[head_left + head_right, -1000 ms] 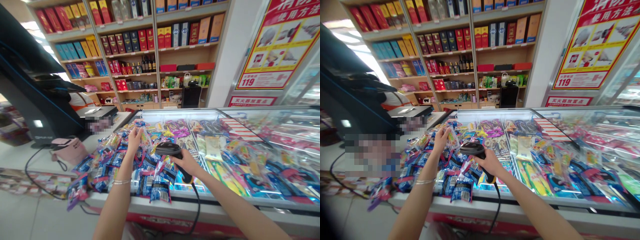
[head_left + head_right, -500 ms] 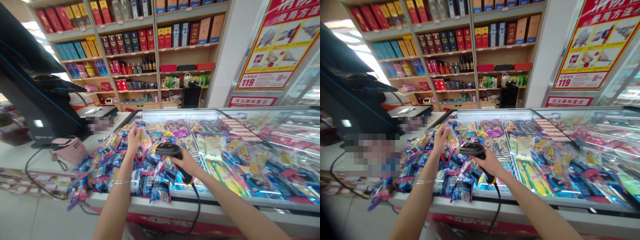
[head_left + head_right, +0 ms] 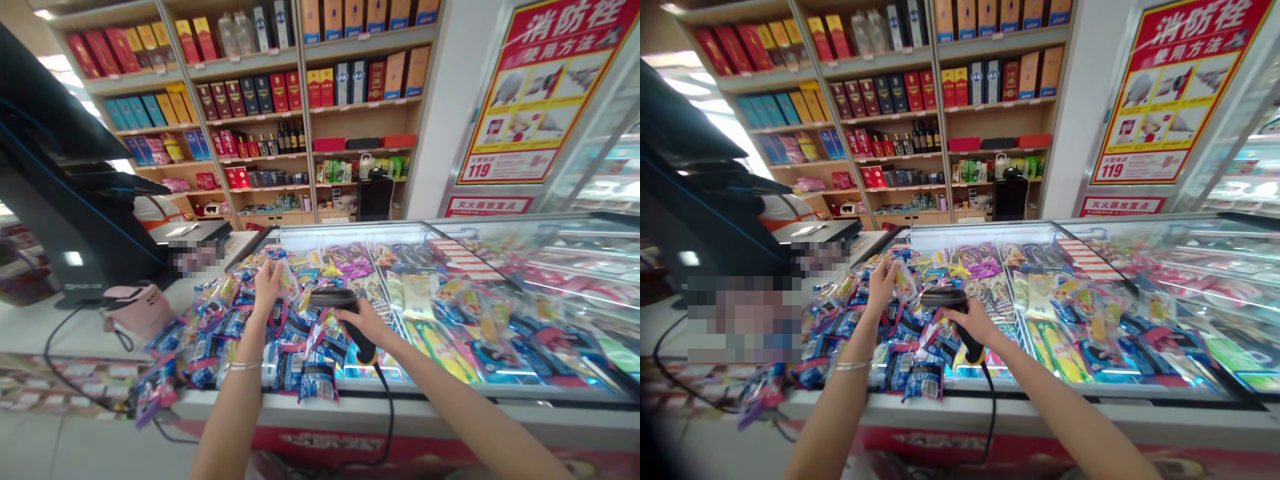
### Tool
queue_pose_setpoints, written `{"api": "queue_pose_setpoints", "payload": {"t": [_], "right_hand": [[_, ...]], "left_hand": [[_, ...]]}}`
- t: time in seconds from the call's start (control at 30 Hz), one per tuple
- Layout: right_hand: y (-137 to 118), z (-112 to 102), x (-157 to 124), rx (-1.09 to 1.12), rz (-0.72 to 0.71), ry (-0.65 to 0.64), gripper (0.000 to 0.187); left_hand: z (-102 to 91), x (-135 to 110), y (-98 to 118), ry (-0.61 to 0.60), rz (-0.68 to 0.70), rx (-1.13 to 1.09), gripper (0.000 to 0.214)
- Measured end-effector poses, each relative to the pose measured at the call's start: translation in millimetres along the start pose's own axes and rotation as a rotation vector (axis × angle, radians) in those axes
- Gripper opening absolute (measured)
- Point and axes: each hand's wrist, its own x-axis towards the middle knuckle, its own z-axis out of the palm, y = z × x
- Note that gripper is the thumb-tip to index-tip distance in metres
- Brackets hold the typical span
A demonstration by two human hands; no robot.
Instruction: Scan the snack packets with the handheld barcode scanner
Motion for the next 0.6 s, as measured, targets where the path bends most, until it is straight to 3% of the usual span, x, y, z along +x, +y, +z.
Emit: {"api": "queue_pose_setpoints", "payload": {"t": [0.13, 0.27, 0.4, 0.53, 0.6], "right_hand": [[-4.2, -3.3, -1.5, 0.185, -0.013, 0.058, 0.022], [-11.9, -24.1, -26.2, 0.250, -0.067, 0.151, 0.025], [-12.5, -64.0, -73.4, 0.207, -0.103, 0.325, 0.025], [-8.8, -113.2, -124.2, 0.215, -0.159, 0.565, 0.025], [-7.1, -138.2, -145.9, 0.254, -0.189, 0.662, 0.026]], "left_hand": [[-1.4, 0.5, 10.0, 0.038, 0.014, -0.028, 0.028], [13.8, 6.0, 27.4, -0.064, -0.091, -0.143, 0.024], [59.2, -12.3, 64.4, -0.268, -0.164, -0.358, 0.028], [121.3, -61.5, 113.1, -0.476, -0.251, -0.628, 0.032], [151.3, -85.7, 135.1, -0.506, -0.302, -0.707, 0.033]]}}
